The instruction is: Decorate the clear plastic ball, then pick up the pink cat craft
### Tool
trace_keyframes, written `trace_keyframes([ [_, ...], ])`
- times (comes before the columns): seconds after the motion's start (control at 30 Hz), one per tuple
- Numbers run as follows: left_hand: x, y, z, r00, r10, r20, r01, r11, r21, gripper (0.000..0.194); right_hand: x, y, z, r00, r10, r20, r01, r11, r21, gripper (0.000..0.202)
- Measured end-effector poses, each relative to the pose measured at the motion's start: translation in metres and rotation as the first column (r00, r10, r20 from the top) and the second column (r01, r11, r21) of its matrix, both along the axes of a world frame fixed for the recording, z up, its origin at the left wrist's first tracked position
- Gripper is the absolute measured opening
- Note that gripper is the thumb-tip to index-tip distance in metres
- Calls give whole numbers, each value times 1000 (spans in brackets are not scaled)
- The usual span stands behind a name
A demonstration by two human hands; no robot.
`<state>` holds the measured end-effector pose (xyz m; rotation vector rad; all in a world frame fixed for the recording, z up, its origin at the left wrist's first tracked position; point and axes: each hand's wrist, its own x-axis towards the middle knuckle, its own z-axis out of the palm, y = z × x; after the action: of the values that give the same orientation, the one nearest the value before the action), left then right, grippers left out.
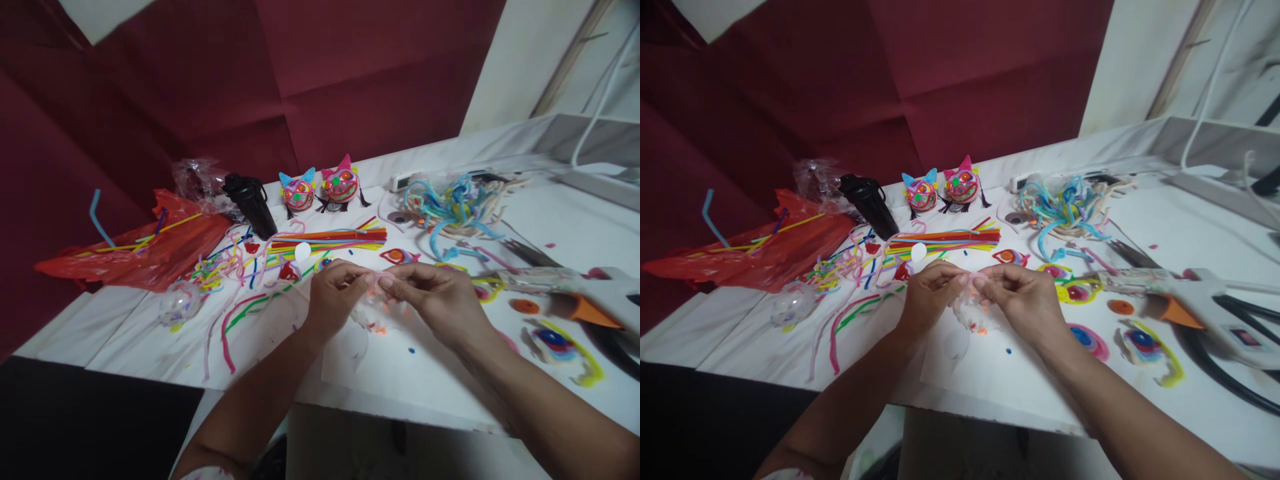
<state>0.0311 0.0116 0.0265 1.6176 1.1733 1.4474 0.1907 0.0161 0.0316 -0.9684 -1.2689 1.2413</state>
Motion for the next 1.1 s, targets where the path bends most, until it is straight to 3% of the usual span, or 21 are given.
trace_keyframes([
  [0.2, 1, 2, -1, 955, -87, 285, 155, 961, -228, 22, -4, -2, -5, 997, -47, -63, 45, 999, -27, 44],
  [0.37, 3, 2, -2, 917, -89, 389, 234, 909, -345, 31, -8, -2, -10, 990, -75, -119, 65, 994, -86, 42],
  [0.43, 2, 2, -2, 927, -82, 365, 218, 911, -350, 32, -7, -1, -10, 991, -33, -129, 19, 994, -107, 42],
  [0.53, 0, 1, 1, 977, -51, 205, 115, 944, -310, 25, -3, 2, -8, 992, 63, -112, -73, 993, -91, 43],
  [0.63, -1, -3, 7, 1000, 9, -17, -11, 989, -148, 13, 1, 3, -4, 992, 113, -63, -116, 992, -40, 42],
  [0.73, 1, -6, 10, 990, 56, -130, -62, 997, -38, 10, 1, 3, -2, 989, 141, -47, -141, 990, 1, 40],
  [0.93, 2, -3, 1, 1000, -1, 1, 1, 985, -170, 14, -3, 2, -9, 990, 64, -129, -75, 994, -85, 43],
  [1.1, 2, 1, -5, 990, -6, 144, 36, 977, -208, 22, -5, 2, -6, 994, -6, -105, -1, 997, -71, 44],
])
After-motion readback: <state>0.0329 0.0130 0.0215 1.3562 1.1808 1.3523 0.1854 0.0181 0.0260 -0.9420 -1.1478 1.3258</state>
